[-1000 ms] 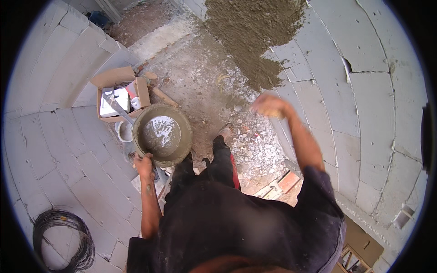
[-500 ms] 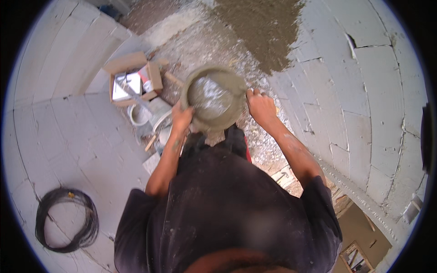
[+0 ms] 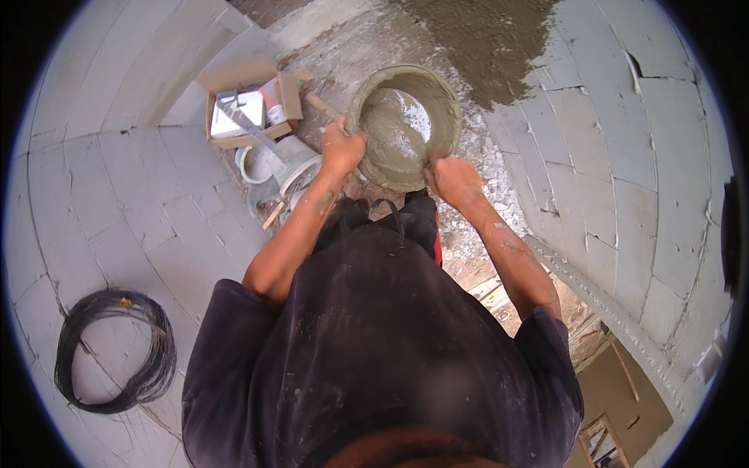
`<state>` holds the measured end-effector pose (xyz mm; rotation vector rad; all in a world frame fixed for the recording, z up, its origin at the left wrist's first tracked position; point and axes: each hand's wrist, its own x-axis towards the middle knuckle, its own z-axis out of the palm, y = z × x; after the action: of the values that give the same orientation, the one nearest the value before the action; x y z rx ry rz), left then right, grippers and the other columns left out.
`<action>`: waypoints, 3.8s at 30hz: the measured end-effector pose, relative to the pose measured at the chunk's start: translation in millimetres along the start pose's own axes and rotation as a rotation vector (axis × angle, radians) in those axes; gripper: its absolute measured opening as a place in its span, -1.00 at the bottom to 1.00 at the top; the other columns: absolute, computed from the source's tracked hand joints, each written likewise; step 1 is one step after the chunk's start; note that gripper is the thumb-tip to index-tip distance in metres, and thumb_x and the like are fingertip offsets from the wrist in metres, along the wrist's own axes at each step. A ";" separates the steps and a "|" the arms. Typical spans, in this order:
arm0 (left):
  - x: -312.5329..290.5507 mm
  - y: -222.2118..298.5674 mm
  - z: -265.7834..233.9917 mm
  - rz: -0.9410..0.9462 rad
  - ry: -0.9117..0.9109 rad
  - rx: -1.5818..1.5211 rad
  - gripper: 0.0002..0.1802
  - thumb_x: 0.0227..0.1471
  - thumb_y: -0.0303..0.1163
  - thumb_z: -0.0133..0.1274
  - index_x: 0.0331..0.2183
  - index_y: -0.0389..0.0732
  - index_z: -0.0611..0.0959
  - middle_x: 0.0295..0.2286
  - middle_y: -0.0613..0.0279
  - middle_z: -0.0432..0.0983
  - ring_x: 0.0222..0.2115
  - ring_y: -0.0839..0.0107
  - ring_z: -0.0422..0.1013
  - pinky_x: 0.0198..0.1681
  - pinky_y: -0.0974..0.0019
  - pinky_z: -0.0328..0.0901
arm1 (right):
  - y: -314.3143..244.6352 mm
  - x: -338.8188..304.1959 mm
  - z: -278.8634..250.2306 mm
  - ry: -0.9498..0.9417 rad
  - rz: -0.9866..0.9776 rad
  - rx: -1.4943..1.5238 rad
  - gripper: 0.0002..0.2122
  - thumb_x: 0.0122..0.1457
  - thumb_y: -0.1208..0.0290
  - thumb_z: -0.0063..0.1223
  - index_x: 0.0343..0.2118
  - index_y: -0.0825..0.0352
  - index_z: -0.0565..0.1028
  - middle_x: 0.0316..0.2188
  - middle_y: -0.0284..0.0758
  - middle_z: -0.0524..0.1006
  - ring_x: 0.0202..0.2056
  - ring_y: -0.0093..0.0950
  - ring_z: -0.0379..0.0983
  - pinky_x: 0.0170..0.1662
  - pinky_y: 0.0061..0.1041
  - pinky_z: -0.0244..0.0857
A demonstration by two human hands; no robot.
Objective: The person applies wet plaster to a cinder block wall by scooping it from a bucket and flinging it against the surface.
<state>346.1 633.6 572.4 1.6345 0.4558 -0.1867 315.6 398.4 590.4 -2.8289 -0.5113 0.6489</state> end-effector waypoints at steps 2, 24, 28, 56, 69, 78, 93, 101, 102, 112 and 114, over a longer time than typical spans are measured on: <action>-7.0 -9.1 -19.7 0.006 0.005 -0.020 -0.48 -0.17 -0.59 0.03 -0.05 -0.42 0.56 -0.34 0.02 0.62 -0.35 0.34 0.53 -0.24 0.30 0.39 | -17.6 0.5 10.4 -0.051 -0.003 0.092 -0.75 0.15 0.28 0.06 -0.29 0.40 0.52 -0.48 -0.01 0.57 -0.36 -0.02 0.54 -0.26 -0.09 0.42; -39.0 -73.3 -56.0 -0.236 0.251 -0.142 -0.48 -0.18 -0.67 -0.02 -0.05 -0.39 0.51 -0.30 0.10 0.55 -0.39 0.30 0.50 -0.34 0.28 0.43 | 15.1 -37.2 -62.1 0.049 -0.213 0.349 -0.75 0.11 0.30 0.19 -0.24 0.37 0.54 -0.47 -0.10 0.59 -0.51 -0.17 0.56 -0.40 -0.24 0.44; -47.1 -94.0 -34.4 -0.262 0.289 -0.149 -0.46 -0.19 -0.70 -0.04 -0.04 -0.36 0.49 -0.29 0.10 0.55 -0.41 0.29 0.51 -0.39 0.27 0.46 | 162.6 -14.7 -96.8 -0.349 0.420 1.092 -0.69 0.16 0.29 0.18 -0.13 0.41 0.51 -0.50 -0.32 0.53 -0.49 -0.53 0.47 -0.44 -0.48 0.42; -28.7 12.4 61.9 -0.007 -0.123 0.011 -0.45 -0.20 -0.69 0.02 -0.03 -0.46 0.52 -0.26 0.07 0.57 -0.32 0.38 0.48 -0.25 0.35 0.38 | 51.6 -52.5 -6.1 0.037 0.091 -0.228 -0.83 0.04 0.55 0.02 -0.28 0.43 0.49 -0.33 -0.15 0.58 -0.29 -0.21 0.60 -0.32 -0.33 0.51; -32.4 -15.4 -9.2 -0.088 -0.050 -0.110 -0.42 -0.17 -0.72 -0.01 0.01 -0.42 0.50 -0.31 0.13 0.56 -0.36 0.41 0.47 -0.30 0.38 0.37 | -20.6 -27.0 2.4 -0.091 0.010 0.085 -0.71 0.17 0.21 0.07 -0.23 0.37 0.53 -0.40 0.01 0.56 -0.28 -0.02 0.54 -0.18 -0.11 0.43; -43.0 -4.1 -51.0 -0.205 0.054 -0.256 -0.43 -0.15 -0.71 -0.01 0.02 -0.40 0.49 -0.29 0.12 0.56 -0.37 0.38 0.47 -0.28 0.34 0.40 | -31.5 -29.9 5.6 -0.027 0.044 0.291 -0.70 0.16 0.22 0.09 -0.16 0.33 0.50 -0.44 -0.03 0.59 -0.33 0.02 0.54 -0.18 -0.02 0.38; -44.3 -54.5 3.8 -0.213 0.257 -0.229 -0.46 -0.19 -0.71 -0.05 -0.04 -0.42 0.50 -0.28 0.09 0.56 -0.37 0.32 0.49 -0.30 0.32 0.40 | 151.7 -28.0 -181.2 -0.555 0.181 1.038 -0.70 0.21 0.21 0.15 -0.20 0.39 0.57 -0.42 -0.32 0.57 -0.49 -0.59 0.47 -0.52 -0.56 0.41; -47.6 -37.6 64.3 -0.309 0.171 -0.299 -0.41 -0.21 -0.74 -0.05 -0.01 -0.37 0.48 -0.28 0.08 0.55 -0.40 0.27 0.51 -0.41 0.24 0.47 | 224.3 -98.6 -291.3 0.453 0.433 0.432 -0.72 0.22 0.24 0.04 -0.29 0.43 0.52 -0.60 -0.23 0.50 -0.59 -0.41 0.46 -0.48 -0.35 0.33; -48.6 -14.8 69.9 -0.388 0.180 -0.315 -0.40 -0.21 -0.75 -0.06 0.00 -0.36 0.48 -0.29 0.08 0.55 -0.40 0.27 0.51 -0.41 0.23 0.47 | 201.5 -105.1 -283.1 0.429 0.374 0.232 -0.71 0.21 0.23 0.04 -0.26 0.41 0.52 -0.57 -0.16 0.53 -0.56 -0.35 0.50 -0.43 -0.30 0.36; -30.2 21.0 67.9 0.066 -0.092 0.193 -0.43 -0.19 -0.52 0.04 -0.02 -0.35 0.57 -0.33 -0.03 0.64 -0.34 0.26 0.55 -0.21 0.24 0.39 | 79.8 -61.1 -32.7 0.219 0.250 -0.277 -0.79 0.16 0.29 0.08 -0.24 0.29 0.42 -0.28 -0.18 0.53 -0.27 -0.14 0.55 -0.24 -0.15 0.44; -26.6 22.8 56.0 0.073 -0.127 0.145 -0.42 -0.19 -0.54 0.05 -0.01 -0.37 0.55 -0.35 -0.06 0.64 -0.35 0.29 0.56 -0.22 0.25 0.39 | 46.4 -66.7 -28.3 0.229 0.116 -0.211 -0.82 0.16 0.34 0.06 -0.23 0.28 0.42 -0.27 -0.22 0.54 -0.24 -0.18 0.55 -0.25 -0.19 0.45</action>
<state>339.3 572.5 596.7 1.7666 0.2901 -0.2722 285.4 327.7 629.0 -3.0972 -0.3987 0.2973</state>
